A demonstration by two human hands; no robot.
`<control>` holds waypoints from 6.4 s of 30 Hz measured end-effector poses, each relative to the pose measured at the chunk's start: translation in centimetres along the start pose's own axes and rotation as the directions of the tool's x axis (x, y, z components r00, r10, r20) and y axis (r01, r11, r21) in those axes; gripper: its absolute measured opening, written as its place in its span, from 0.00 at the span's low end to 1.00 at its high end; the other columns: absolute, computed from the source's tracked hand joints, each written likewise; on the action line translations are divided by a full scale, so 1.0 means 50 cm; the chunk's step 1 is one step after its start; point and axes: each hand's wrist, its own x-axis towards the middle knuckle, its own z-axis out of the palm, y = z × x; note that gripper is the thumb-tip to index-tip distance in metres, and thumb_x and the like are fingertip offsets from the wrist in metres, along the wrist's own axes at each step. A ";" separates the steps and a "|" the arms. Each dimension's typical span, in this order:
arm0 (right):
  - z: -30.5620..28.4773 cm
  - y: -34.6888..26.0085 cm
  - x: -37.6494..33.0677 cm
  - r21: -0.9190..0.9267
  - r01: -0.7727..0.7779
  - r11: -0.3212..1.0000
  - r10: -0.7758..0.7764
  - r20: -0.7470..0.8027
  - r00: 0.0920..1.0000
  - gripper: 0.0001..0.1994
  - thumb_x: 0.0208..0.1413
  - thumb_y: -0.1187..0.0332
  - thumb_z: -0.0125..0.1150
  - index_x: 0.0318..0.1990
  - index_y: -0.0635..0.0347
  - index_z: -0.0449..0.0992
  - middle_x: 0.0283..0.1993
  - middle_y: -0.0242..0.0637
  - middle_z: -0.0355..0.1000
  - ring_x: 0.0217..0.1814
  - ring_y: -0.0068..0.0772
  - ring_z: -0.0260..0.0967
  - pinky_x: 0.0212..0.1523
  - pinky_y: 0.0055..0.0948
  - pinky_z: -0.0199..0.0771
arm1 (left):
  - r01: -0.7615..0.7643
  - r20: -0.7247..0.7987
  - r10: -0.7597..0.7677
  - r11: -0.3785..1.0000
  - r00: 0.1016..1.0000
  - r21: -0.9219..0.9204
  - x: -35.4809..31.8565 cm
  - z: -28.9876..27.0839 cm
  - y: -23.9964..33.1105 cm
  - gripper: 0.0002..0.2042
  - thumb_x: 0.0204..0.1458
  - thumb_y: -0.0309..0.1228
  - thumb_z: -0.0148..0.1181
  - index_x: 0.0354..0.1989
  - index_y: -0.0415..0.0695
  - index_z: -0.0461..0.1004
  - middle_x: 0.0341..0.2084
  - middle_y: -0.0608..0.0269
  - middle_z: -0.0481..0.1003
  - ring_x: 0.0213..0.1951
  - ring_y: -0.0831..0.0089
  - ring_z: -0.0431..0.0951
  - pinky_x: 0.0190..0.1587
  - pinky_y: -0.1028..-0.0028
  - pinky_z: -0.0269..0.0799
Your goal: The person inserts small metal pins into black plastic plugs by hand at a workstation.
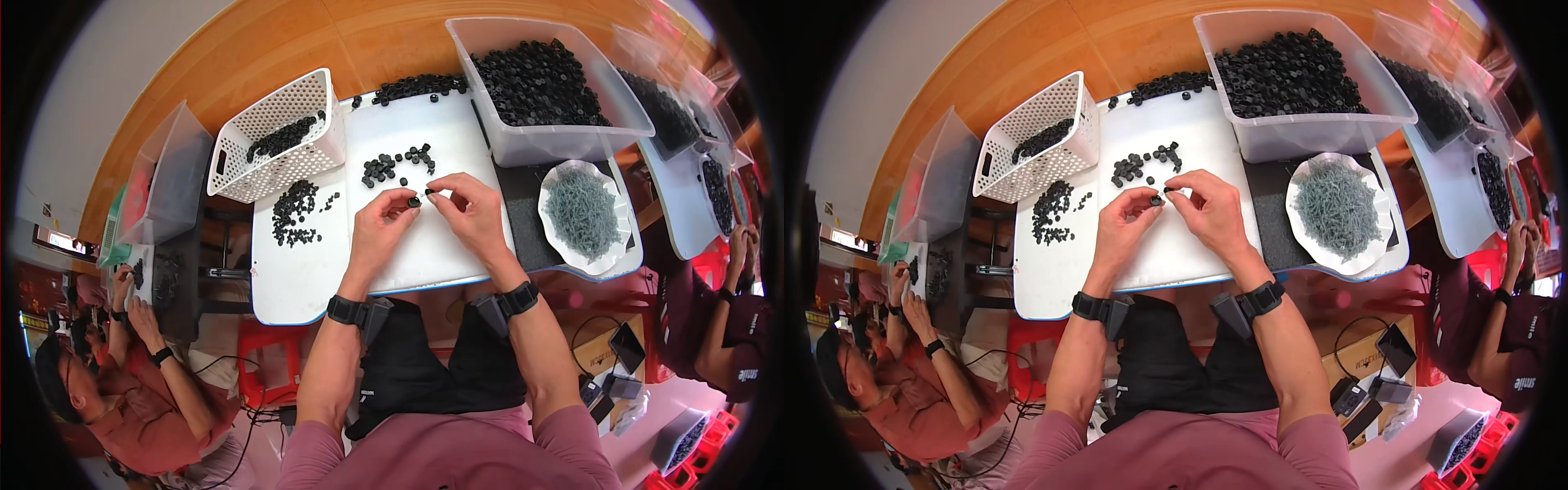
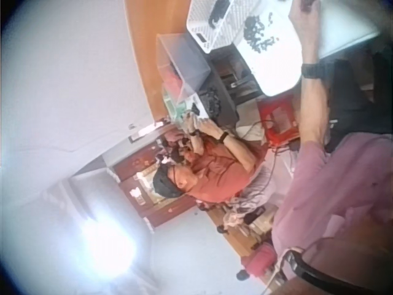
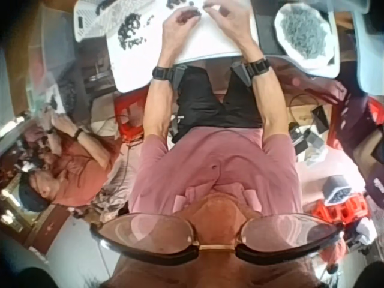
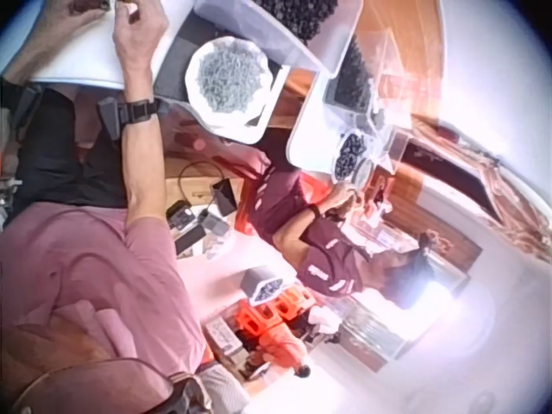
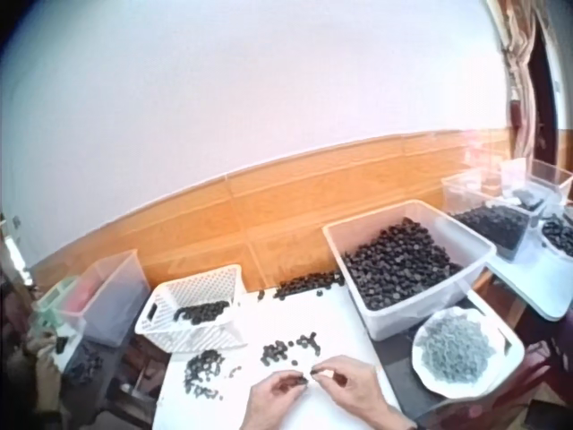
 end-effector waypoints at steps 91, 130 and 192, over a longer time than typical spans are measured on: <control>0.032 0.016 -0.014 -0.352 0.278 0.894 -0.280 0.047 0.959 0.15 0.54 0.80 0.67 0.49 0.59 0.78 0.35 0.39 0.81 0.33 0.38 0.82 0.33 0.33 0.80 | 0.021 -0.023 -0.023 0.994 0.999 -0.111 0.001 0.000 -0.019 0.12 0.60 0.30 0.66 0.49 0.37 0.83 0.35 0.57 0.86 0.37 0.77 0.84 0.42 0.76 0.78; 0.009 0.032 0.017 -0.055 -0.226 0.972 0.210 -0.215 0.954 0.06 0.57 0.76 0.65 0.41 0.65 0.80 0.34 0.42 0.82 0.27 0.30 0.78 0.32 0.30 0.77 | -0.220 0.193 0.105 0.468 0.976 0.856 0.239 0.019 0.066 0.11 0.51 0.33 0.64 0.41 0.48 0.88 0.43 0.54 0.80 0.50 0.56 0.78 0.51 0.56 0.71; 0.013 0.047 0.002 0.098 -0.170 0.980 0.165 0.061 0.984 0.11 0.57 0.76 0.68 0.47 0.64 0.82 0.36 0.37 0.83 0.36 0.22 0.79 0.39 0.23 0.77 | -0.369 0.032 0.431 0.729 0.902 0.576 0.030 0.030 0.061 0.06 0.57 0.25 0.65 0.41 0.42 0.83 0.33 0.54 0.83 0.33 0.55 0.83 0.38 0.62 0.77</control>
